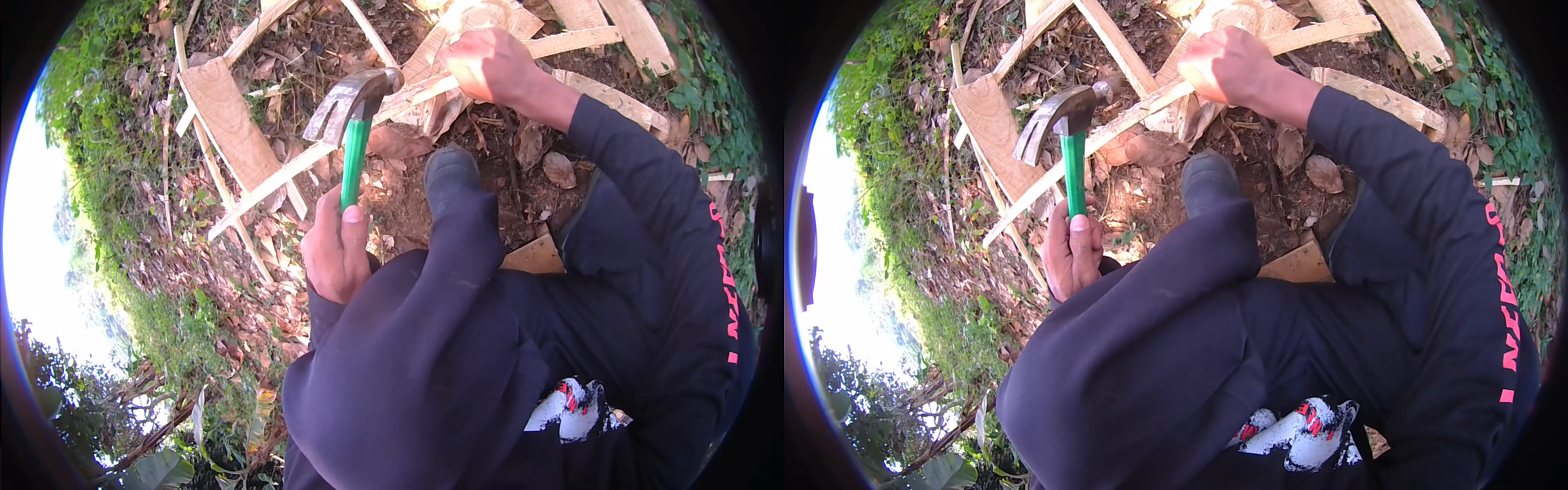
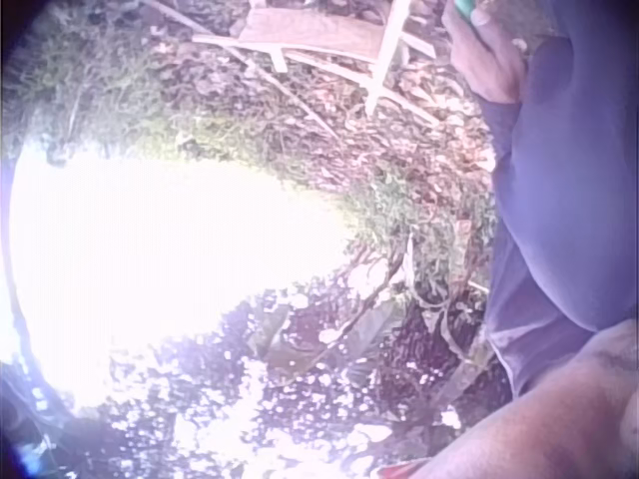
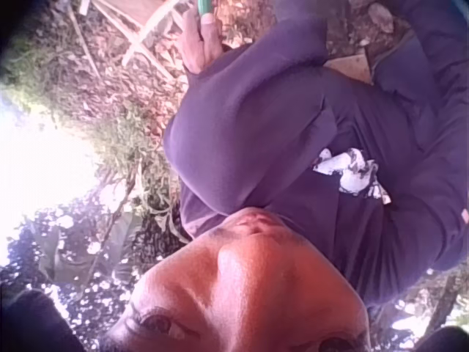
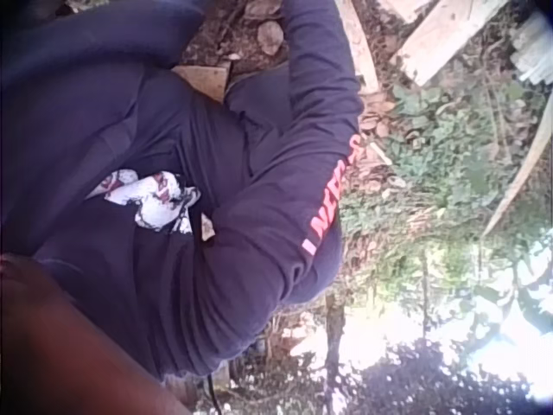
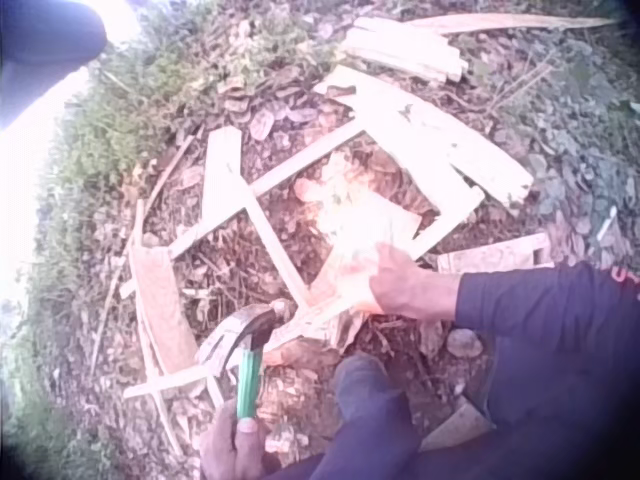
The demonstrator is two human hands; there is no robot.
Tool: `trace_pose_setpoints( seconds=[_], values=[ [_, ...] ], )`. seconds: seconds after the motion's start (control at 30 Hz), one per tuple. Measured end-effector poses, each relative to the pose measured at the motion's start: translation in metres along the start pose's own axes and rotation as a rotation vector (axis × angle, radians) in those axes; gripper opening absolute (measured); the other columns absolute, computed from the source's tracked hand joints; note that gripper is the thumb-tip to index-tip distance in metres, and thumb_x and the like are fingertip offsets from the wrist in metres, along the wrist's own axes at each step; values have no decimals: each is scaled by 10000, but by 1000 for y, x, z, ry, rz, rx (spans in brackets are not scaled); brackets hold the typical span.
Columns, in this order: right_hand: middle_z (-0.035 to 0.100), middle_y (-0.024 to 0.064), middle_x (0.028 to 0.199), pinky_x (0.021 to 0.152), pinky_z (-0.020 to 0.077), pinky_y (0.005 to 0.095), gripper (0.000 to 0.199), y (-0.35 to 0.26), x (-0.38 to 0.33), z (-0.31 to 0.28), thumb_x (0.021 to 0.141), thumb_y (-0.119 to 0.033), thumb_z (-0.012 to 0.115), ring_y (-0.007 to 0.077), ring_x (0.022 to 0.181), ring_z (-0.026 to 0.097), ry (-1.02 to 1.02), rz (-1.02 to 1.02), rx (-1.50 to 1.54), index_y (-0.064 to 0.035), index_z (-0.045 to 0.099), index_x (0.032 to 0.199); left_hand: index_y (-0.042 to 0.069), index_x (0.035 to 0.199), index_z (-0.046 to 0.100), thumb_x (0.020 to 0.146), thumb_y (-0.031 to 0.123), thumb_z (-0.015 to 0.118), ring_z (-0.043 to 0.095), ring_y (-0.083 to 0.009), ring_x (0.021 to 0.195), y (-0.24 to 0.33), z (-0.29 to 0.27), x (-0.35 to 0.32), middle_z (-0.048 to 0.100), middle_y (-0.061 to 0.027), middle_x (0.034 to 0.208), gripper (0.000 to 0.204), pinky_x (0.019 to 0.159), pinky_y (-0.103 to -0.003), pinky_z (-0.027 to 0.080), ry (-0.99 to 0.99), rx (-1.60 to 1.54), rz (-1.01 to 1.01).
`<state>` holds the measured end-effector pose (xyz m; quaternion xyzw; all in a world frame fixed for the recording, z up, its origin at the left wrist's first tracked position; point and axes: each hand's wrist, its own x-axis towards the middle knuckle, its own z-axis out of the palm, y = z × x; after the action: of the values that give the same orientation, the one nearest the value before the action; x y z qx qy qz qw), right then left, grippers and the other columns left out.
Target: The person assembles a wooden frame on the ground using a hammer and nails. They position wooden planks into a rectangular structure and secure the joints by hammering nails into the wood.
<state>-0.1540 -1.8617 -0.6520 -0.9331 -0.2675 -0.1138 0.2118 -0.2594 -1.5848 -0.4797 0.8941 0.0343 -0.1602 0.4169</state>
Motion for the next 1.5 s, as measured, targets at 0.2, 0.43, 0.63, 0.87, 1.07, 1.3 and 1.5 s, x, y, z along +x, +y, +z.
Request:
trace_pose_setpoints(
  seconds=[0.2, 0.43, 0.63, 0.87, 1.07, 1.3, 1.5],
  values=[
    [664, 76, 799, 658, 534, 394, 163, 1, -4, -3, 751, -136, 691, 284, 755, 653, 7, 25, 80, -130, 677, 914, -16, 1173, 572, 1036, 248, 457, 357, -25, 491, -9, -3, 3, 475, 15, 629, 319, 441, -206, 246, -34, -20, -53],
    [651, 80, 781, 633, 530, 402, 174, -3, 0, -8, 752, -138, 691, 302, 739, 647, -23, 28, 93, -136, 672, 924, -9, 1168, 569, 1037, 247, 453, 422, -46, 512, -19, 11, -4, 503, 3, 642, 311, 462, -221, 318, 60, -44, 28],
    [648, 76, 773, 627, 532, 409, 157, -1, -2, -8, 767, -126, 670, 288, 737, 647, -25, 17, 83, -129, 669, 923, -14, 1169, 576, 1043, 307, 460, 344, -32, 457, 9, -9, 2, 499, 17, 623, 364, 424, -215, 232, 150, -22, 100],
    [662, 61, 788, 674, 523, 374, 113, -4, -6, 1, 799, -123, 628, 238, 795, 656, 99, -87, -60, -90, 673, 898, 9, 1236, 565, 1011, 221, 516, 561, -133, 559, -12, -2, 4, 579, -75, 666, 313, 510, -305, 437, -81, 251, 139],
    [676, 51, 823, 706, 508, 370, 184, -6, -4, -6, 815, -170, 630, 222, 810, 649, -50, 3, -69, -105, 685, 978, -19, 1129, 496, 1007, 450, 504, 351, -42, 456, 22, 2, -7, 458, -36, 615, 485, 398, -196, 241, 504, -364, 387],
    [672, 47, 868, 726, 518, 371, 237, 1, -6, 0, 779, -204, 675, 232, 835, 650, 2, -101, -118, -122, 674, 1001, -23, 1162, 512, 1011, 451, 500, 354, -30, 493, -20, 13, -12, 454, -1, 626, 497, 439, -182, 251, 254, -178, 148],
    [673, 60, 917, 796, 515, 394, 268, 3, -5, 1, 772, -201, 675, 238, 890, 649, -38, -38, -66, -118, 668, 1027, -12, 1172, 514, 1024, 428, 480, 338, -26, 496, -16, 13, -12, 444, 4, 628, 465, 444, -185, 255, 212, -226, 113]
  ],
)
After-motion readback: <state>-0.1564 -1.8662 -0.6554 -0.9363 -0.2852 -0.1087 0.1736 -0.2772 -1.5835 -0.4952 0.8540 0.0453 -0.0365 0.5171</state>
